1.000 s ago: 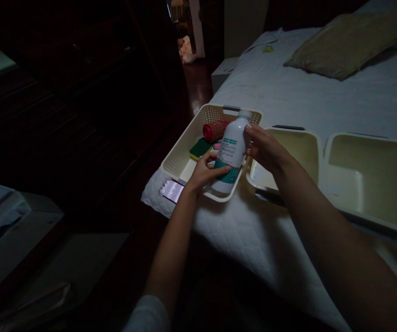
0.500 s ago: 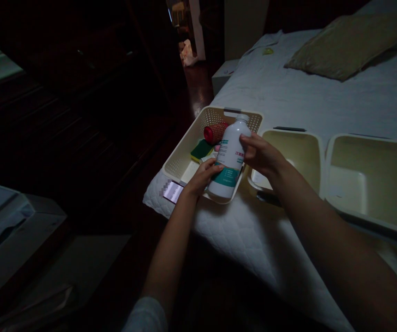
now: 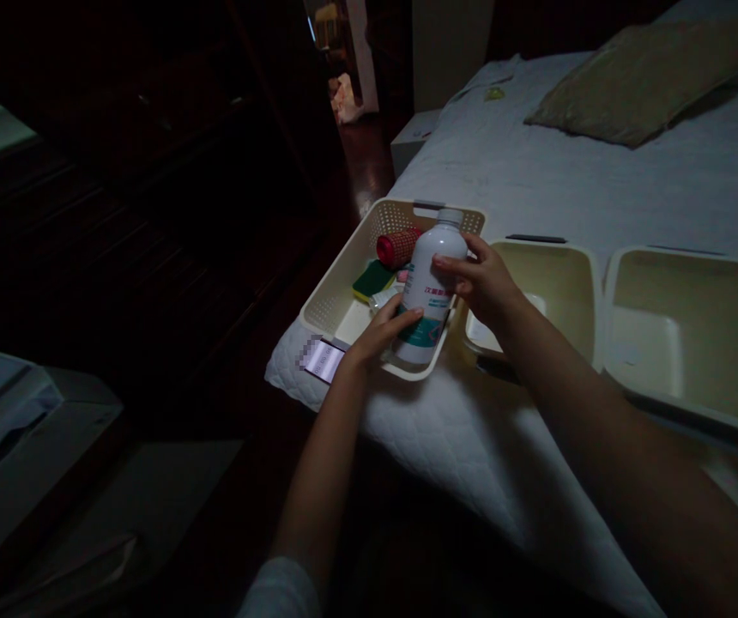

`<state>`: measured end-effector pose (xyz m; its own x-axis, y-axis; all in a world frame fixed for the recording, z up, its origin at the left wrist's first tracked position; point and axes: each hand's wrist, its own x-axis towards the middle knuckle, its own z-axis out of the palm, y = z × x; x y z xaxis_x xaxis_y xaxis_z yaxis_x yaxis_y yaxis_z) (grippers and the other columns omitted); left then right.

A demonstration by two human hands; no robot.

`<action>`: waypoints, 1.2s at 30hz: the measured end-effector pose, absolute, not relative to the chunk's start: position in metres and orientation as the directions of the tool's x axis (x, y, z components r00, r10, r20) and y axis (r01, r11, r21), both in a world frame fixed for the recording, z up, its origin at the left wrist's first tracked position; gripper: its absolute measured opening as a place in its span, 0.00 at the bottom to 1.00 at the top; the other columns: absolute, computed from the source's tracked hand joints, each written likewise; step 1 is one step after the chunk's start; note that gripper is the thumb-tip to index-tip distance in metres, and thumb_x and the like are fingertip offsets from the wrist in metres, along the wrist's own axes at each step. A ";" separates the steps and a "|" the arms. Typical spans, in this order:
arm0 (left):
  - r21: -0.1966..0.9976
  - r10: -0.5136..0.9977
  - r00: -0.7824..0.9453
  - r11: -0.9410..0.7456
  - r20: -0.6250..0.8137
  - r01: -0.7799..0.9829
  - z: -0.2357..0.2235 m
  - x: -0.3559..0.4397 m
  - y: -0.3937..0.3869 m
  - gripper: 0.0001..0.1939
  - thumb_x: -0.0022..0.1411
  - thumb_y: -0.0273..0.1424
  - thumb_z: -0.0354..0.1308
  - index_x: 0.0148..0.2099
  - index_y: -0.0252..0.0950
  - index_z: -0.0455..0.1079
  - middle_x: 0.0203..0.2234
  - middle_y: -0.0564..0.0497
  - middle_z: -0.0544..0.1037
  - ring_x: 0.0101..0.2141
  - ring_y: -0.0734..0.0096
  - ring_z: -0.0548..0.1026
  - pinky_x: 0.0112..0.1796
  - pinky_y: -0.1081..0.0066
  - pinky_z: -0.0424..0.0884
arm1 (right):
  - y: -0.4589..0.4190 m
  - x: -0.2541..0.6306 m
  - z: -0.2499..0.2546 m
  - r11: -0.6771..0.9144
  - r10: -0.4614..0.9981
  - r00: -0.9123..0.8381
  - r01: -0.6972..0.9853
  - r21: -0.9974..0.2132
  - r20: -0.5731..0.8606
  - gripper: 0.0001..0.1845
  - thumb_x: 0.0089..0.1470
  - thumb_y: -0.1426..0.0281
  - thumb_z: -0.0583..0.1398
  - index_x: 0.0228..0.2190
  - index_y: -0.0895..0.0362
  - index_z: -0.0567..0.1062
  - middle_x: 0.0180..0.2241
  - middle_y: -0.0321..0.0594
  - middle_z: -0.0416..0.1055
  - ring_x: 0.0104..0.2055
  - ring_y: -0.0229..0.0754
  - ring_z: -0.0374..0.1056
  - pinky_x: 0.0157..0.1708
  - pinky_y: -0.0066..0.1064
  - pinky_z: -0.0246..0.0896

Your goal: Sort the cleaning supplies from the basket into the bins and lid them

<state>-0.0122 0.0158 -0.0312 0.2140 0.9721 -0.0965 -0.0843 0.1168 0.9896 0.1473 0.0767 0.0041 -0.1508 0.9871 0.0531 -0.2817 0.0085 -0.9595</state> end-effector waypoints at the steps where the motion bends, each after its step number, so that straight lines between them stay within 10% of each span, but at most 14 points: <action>1: 0.995 0.976 0.205 0.087 -0.076 -0.049 -0.031 -0.011 0.016 0.29 0.47 0.48 0.65 0.48 0.37 0.68 0.45 0.47 0.76 0.49 0.58 0.72 0.49 0.63 0.67 | 0.078 0.147 0.003 0.030 0.989 -0.129 -0.261 -0.965 0.066 0.34 0.25 0.59 0.72 0.39 0.50 0.70 0.35 0.35 0.72 0.39 0.46 0.71 0.36 0.39 0.69; 24: 0.954 0.998 0.055 -0.035 0.020 0.297 -0.037 -0.007 0.009 0.35 0.45 0.44 0.69 0.52 0.36 0.62 0.48 0.43 0.72 0.47 0.59 0.72 0.49 0.61 0.68 | 0.079 0.146 -0.002 -0.100 0.995 -0.047 -0.243 -0.965 -0.091 0.36 0.24 0.60 0.72 0.38 0.50 0.65 0.35 0.33 0.71 0.38 0.45 0.71 0.34 0.37 0.70; 36: 0.997 0.999 -0.021 0.046 -0.045 0.061 -0.034 -0.011 0.009 0.32 0.37 0.40 0.73 0.45 0.34 0.68 0.40 0.46 0.78 0.37 0.65 0.76 0.40 0.66 0.72 | 0.075 0.157 0.006 -0.091 0.966 -0.259 -0.269 -0.959 -0.019 0.26 0.37 0.57 0.69 0.39 0.49 0.71 0.40 0.35 0.72 0.45 0.44 0.69 0.44 0.39 0.66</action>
